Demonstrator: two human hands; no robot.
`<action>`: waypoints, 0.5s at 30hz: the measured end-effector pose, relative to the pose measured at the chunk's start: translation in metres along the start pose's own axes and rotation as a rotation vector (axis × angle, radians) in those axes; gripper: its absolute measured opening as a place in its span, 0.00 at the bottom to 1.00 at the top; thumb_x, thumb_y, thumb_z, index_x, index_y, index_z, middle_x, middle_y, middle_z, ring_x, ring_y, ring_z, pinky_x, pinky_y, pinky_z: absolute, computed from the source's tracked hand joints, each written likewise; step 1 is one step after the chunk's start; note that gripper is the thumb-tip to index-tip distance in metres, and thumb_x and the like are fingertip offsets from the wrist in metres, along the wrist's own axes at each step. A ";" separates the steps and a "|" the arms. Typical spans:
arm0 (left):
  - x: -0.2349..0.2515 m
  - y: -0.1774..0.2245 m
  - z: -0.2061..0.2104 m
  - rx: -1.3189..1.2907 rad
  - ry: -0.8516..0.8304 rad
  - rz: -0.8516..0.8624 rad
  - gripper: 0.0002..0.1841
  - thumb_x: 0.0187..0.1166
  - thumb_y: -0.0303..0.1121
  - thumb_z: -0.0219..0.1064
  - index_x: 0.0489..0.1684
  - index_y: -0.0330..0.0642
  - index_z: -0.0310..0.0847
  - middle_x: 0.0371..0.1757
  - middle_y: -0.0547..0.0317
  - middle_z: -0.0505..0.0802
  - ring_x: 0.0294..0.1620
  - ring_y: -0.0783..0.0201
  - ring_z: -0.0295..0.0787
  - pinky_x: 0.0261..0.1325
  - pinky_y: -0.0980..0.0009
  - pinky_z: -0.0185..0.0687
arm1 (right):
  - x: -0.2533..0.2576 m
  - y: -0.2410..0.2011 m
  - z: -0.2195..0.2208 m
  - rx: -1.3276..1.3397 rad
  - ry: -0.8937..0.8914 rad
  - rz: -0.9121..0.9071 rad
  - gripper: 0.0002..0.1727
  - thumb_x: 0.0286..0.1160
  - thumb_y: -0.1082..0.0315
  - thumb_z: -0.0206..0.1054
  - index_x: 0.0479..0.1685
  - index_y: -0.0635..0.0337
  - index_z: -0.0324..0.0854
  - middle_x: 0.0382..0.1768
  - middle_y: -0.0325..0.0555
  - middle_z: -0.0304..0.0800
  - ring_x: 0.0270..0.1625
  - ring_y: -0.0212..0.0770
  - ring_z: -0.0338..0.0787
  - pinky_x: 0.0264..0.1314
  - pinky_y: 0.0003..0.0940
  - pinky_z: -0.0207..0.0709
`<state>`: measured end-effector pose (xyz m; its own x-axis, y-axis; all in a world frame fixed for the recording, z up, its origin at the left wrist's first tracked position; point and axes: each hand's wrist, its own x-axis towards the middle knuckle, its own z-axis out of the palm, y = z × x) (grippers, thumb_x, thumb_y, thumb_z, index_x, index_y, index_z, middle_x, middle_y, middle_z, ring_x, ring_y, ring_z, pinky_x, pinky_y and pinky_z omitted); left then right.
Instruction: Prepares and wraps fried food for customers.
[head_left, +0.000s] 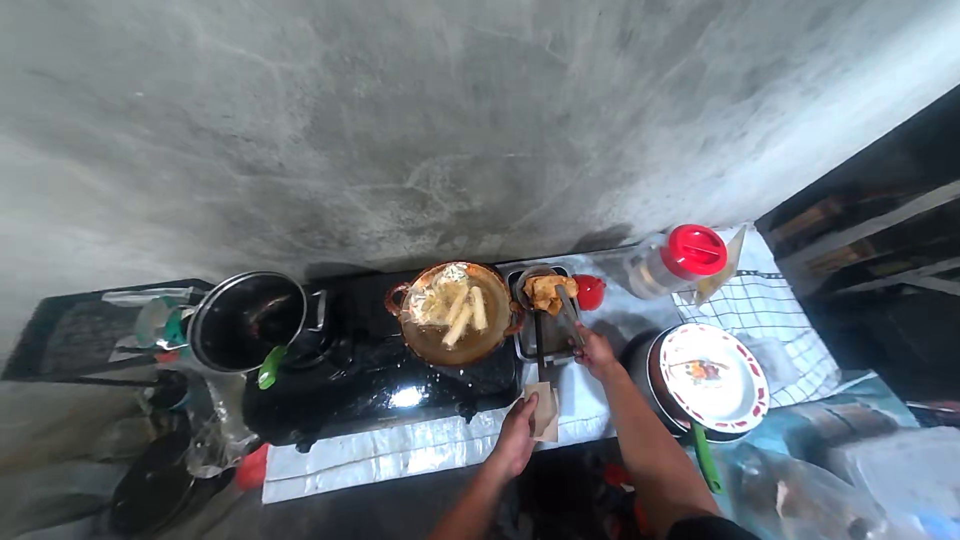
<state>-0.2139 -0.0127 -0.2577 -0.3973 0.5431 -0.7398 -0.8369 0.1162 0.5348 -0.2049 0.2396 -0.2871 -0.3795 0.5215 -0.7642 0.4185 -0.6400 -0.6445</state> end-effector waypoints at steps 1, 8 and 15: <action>0.000 -0.001 0.000 -0.001 0.003 -0.005 0.26 0.92 0.48 0.55 0.80 0.39 0.67 0.64 0.45 0.90 0.64 0.53 0.89 0.67 0.52 0.86 | 0.000 0.001 0.000 0.013 0.001 -0.016 0.24 0.89 0.46 0.60 0.58 0.60 0.81 0.35 0.43 0.88 0.17 0.30 0.71 0.18 0.25 0.66; 0.000 -0.006 0.002 -0.022 0.027 -0.014 0.25 0.92 0.47 0.55 0.78 0.39 0.69 0.63 0.45 0.90 0.62 0.51 0.90 0.65 0.51 0.87 | -0.008 0.018 -0.001 0.069 0.033 -0.106 0.20 0.90 0.52 0.60 0.55 0.63 0.83 0.36 0.45 0.90 0.18 0.30 0.73 0.18 0.26 0.65; -0.024 -0.006 0.007 0.157 0.147 0.083 0.24 0.91 0.48 0.58 0.74 0.38 0.73 0.61 0.45 0.90 0.60 0.53 0.90 0.63 0.53 0.87 | -0.024 0.020 -0.010 0.036 0.007 -0.203 0.19 0.91 0.55 0.60 0.53 0.64 0.83 0.35 0.44 0.91 0.17 0.30 0.71 0.18 0.26 0.65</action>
<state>-0.1964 -0.0208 -0.2399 -0.5227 0.4302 -0.7360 -0.7347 0.2107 0.6449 -0.1788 0.2198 -0.2823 -0.4467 0.6457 -0.6193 0.3041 -0.5413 -0.7839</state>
